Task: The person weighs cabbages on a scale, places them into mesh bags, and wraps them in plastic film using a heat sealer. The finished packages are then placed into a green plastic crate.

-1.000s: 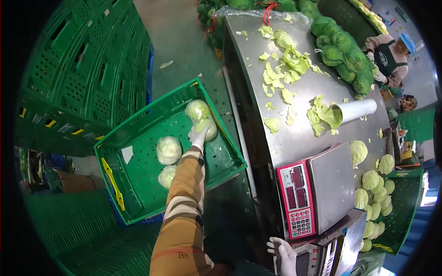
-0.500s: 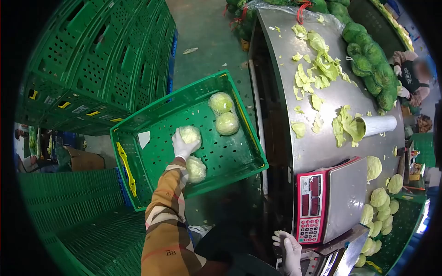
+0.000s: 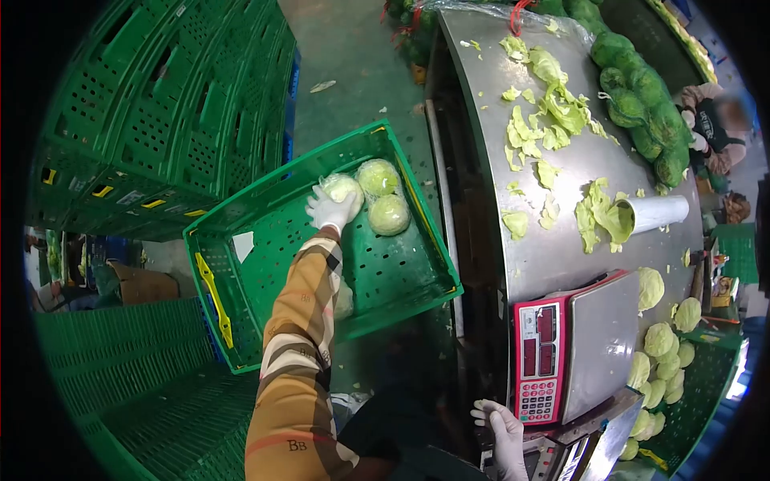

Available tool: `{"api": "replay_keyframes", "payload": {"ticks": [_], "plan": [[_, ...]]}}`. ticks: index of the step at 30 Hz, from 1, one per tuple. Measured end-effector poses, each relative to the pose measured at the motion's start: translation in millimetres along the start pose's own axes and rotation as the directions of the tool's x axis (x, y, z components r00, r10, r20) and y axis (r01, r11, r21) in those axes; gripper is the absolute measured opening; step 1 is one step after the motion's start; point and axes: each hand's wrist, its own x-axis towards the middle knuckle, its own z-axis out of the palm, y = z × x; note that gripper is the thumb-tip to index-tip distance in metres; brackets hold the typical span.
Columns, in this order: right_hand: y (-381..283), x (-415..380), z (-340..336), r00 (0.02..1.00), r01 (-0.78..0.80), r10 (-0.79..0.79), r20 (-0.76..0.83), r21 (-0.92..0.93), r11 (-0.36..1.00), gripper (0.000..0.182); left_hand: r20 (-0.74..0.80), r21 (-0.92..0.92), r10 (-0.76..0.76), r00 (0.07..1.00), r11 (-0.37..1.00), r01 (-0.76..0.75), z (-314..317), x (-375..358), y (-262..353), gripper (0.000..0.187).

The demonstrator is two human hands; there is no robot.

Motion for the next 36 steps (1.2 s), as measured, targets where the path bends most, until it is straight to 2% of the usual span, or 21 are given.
{"api": "replay_keyframes", "payload": {"ticks": [1, 2, 4, 6, 8, 9, 12, 14, 16, 17, 18, 20, 22, 24, 25, 26, 27, 28, 29, 32, 36], "plan": [[-0.2, -0.1, -0.8, 1.000, 0.003, -0.002, -0.005, 0.004, 1.000, 0.035, -0.225, 0.051, 0.166, 0.960, 0.986, -0.158, 12.3, -6.1, 0.8, 0.099], [0.8, 0.5, -2.6, 1.000, 0.005, -0.005, -0.009, 0.009, 1.000, 0.035, -0.395, 0.014, 0.375, 0.839, 0.915, -0.402, 15.2, -11.7, -1.0, 0.095], [5.0, 2.0, -6.8, 1.000, -0.016, 0.015, -0.017, -0.007, 1.000, 0.035, -0.331, -0.246, 0.362, 0.872, 0.859, -0.449, 35.6, -35.3, 5.9, 0.093], [6.9, 3.3, -8.4, 0.999, -0.028, 0.028, -0.027, 0.006, 1.000, 0.035, 0.000, -0.499, 0.296, 0.955, 0.828, -0.256, 53.5, -63.6, 10.2, 0.097], [8.1, 3.9, -9.1, 0.999, -0.038, 0.039, -0.033, 0.013, 0.999, 0.035, 0.041, -0.317, 0.099, 0.994, 0.945, -0.081, 63.0, -92.4, 34.5, 0.106], [9.0, 4.0, -9.3, 0.999, -0.037, 0.038, -0.030, 0.019, 0.999, 0.035, 0.065, -0.351, 0.088, 0.994, 0.934, -0.060, 72.4, -89.5, 35.7, 0.114], [29.5, 10.5, -14.6, 0.998, -0.038, 0.040, -0.054, 0.039, 0.999, 0.033, 0.093, -0.362, 0.022, 0.995, 0.932, 0.013, 70.6, -86.8, 47.9, 0.115], [33.3, 3.9, -16.2, 0.996, -0.041, 0.046, -0.076, 0.064, 0.997, 0.031, 0.072, -0.420, 0.101, 0.992, 0.906, -0.061, 76.2, -72.5, 34.1, 0.099], [20.2, -7.4, -13.3, 0.996, 0.014, -0.014, -0.091, 0.002, 1.000, 0.032, 0.149, -0.735, 0.239, 0.960, 0.676, -0.054, 99.0, -36.7, 3.2, 0.085], [24.0, -7.8, -14.8, 0.995, 0.026, -0.025, -0.094, 0.011, 1.000, 0.032, 0.478, -0.783, 0.265, 0.838, 0.561, 0.269, 27.6, -63.0, 23.0, 0.075], [31.5, -6.0, -17.3, 0.996, 0.023, -0.020, -0.090, 0.038, 0.999, 0.030, 0.586, -0.767, 0.254, 0.769, 0.480, 0.426, -5.7, -73.4, 25.5, 0.069], [37.4, -5.2, -19.9, 0.996, 0.037, -0.030, -0.086, 0.082, 0.996, 0.029, 0.572, -0.807, 0.308, 0.760, 0.380, 0.453, -55.5, -103.1, 21.6, 0.069], [35.6, -9.9, -20.5, 0.988, 0.126, -0.119, -0.097, 0.075, 0.989, 0.027, 0.344, -0.906, 0.515, 0.785, 0.402, 0.133, -89.9, -130.6, 8.3, 0.069], [21.7, -13.9, -24.0, 0.964, 0.257, -0.254, -0.084, 0.030, 0.966, 0.031, 0.240, -0.917, 0.644, 0.726, 0.396, -0.049, -156.0, -188.8, 17.0, 0.072], [13.4, -14.9, -19.9, 0.925, 0.344, -0.332, -0.185, 0.033, 0.938, 0.029, 0.210, -0.928, 0.717, 0.664, 0.359, -0.094, -174.2, -211.6, 16.4, 0.075], [-3.3, -19.6, -19.3, 0.813, 0.514, -0.548, -0.196, -0.200, 0.834, 0.026, 0.188, -0.938, 0.783, 0.593, 0.322, -0.128, -190.4, -235.9, 16.1, 0.078], [-45.0, -43.3, -20.8, 0.570, 0.696, -0.815, -0.106, -0.465, 0.548, 0.028, 0.186, -0.913, 0.856, 0.483, 0.332, -0.237, -220.4, -286.1, 24.7, 0.081], [-52.6, -50.0, -19.8, 0.386, 0.785, -0.916, -0.112, -0.482, 0.390, 0.030, 0.166, -0.884, 0.899, 0.406, 0.318, -0.344, -237.2, -322.3, 27.5, 0.084], [-64.4, -61.9, -20.9, 0.272, 0.791, -0.959, -0.084, -0.547, 0.273, 0.031, 0.174, -0.891, 0.919, 0.354, 0.300, -0.341, -235.3, -343.1, 23.8, 0.086], [-65.4, -93.7, -29.7, 0.087, 0.717, -0.990, -0.110, -0.683, 0.139, 0.034, 0.195, -0.910, 0.963, 0.188, 0.249, -0.332, -234.8, -409.4, 18.4, 0.089], [-26.2, -129.4, -59.5, 0.043, 0.572, -0.960, -0.277, -0.781, 0.251, 0.032, 0.148, -0.872, 0.989, 0.023, 0.142, -0.469, -236.8, -483.9, 16.0, 0.087]]}}
